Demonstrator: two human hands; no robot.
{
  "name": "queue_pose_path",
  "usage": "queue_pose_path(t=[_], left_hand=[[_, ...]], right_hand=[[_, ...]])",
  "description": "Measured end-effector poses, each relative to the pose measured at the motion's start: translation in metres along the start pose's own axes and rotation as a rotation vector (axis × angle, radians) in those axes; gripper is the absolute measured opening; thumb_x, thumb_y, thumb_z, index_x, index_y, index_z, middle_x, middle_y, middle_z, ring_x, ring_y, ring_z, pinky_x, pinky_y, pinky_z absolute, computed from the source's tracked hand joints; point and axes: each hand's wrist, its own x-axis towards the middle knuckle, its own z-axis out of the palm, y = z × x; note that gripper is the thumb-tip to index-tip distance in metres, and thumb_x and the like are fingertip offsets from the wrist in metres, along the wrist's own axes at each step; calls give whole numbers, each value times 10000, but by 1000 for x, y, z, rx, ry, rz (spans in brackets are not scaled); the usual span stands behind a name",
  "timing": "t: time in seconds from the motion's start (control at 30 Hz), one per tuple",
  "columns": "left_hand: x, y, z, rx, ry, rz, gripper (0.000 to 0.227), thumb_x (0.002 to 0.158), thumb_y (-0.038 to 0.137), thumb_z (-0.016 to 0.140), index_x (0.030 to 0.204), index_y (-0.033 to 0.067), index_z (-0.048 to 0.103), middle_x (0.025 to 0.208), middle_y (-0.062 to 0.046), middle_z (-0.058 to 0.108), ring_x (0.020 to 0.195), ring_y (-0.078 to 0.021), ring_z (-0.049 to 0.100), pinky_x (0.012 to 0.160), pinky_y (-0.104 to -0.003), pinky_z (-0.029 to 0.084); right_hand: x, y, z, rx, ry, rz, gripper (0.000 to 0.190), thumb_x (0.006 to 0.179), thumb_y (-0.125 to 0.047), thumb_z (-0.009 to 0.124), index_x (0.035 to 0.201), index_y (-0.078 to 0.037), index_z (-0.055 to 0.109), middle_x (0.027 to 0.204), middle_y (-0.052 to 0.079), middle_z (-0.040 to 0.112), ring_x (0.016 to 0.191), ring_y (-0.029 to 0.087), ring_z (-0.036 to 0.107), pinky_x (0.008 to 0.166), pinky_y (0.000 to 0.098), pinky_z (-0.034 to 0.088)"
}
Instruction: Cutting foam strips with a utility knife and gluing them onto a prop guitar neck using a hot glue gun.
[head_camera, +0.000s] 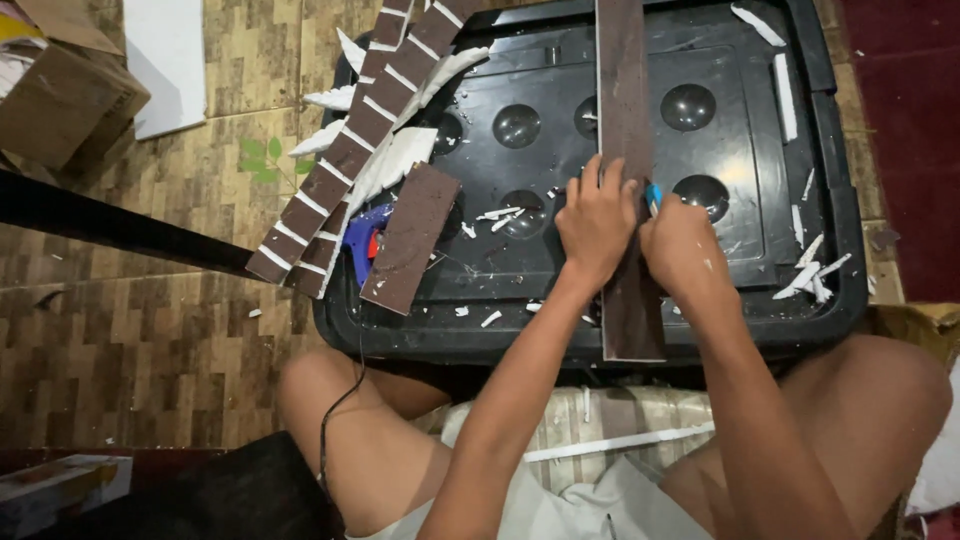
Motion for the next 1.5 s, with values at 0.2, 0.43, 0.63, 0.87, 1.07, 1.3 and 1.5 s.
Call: queue_pose_path(t=[0.2,0.43,0.63,0.87,1.07,1.3,1.5], left_hand=[[-4,-1,9,2,74,-52,328,926,354,706,1222,215,696,1290,-33,682,992,-278,698,616,-437,637],[-2,1,13,1,58,-103,302,930,362,689,1209,248,702,1300,2,688,1003,-260,698,649,-425,636],[-6,0,12,5,38,-108,304,943,364,674,1225,251,692,1313,4,680,1019,-266,698,674,-426,639],[-5,4,8,10,15,-114,288,969,355,670,1229,234,694,1315,-7,678,1023,-250,701,697,-416,648],[-5,4,4,-14,9,-113,279,978,331,661,1228,213,696,1315,-38,679,1011,-265,704,686,-419,648],[-6,3,8,5,19,-116,277,977,341,665,1221,215,698,1303,-31,684,1006,-253,708,675,-409,651],[-6,5,7,-39,14,-107,285,973,318,662,1231,202,698,1311,-49,681,1033,-282,703,707,-443,657]], right_hand=[[-10,-5,-9,-29,-23,-41,240,975,-119,546,1053,88,637,924,385,695,873,609,701,713,654,581],[-48,7,-11,-88,-111,-18,233,978,-132,539,1058,65,633,943,366,707,911,576,714,742,631,596],[-83,10,-11,-101,-133,21,234,985,-158,517,1069,43,602,942,350,708,895,585,712,734,637,596],[-107,22,-8,-143,-144,-13,207,980,-124,531,1035,49,631,931,353,721,897,573,722,741,631,592],[-125,19,-11,-123,-193,30,267,983,-138,523,1154,53,601,958,355,719,899,572,724,740,618,605],[-143,19,-16,-116,-254,93,276,996,-200,509,1145,20,587,953,346,718,878,568,729,726,619,607],[-170,13,-25,-175,-249,89,221,1000,-179,525,1113,4,577,921,313,722,845,531,747,702,588,621]])
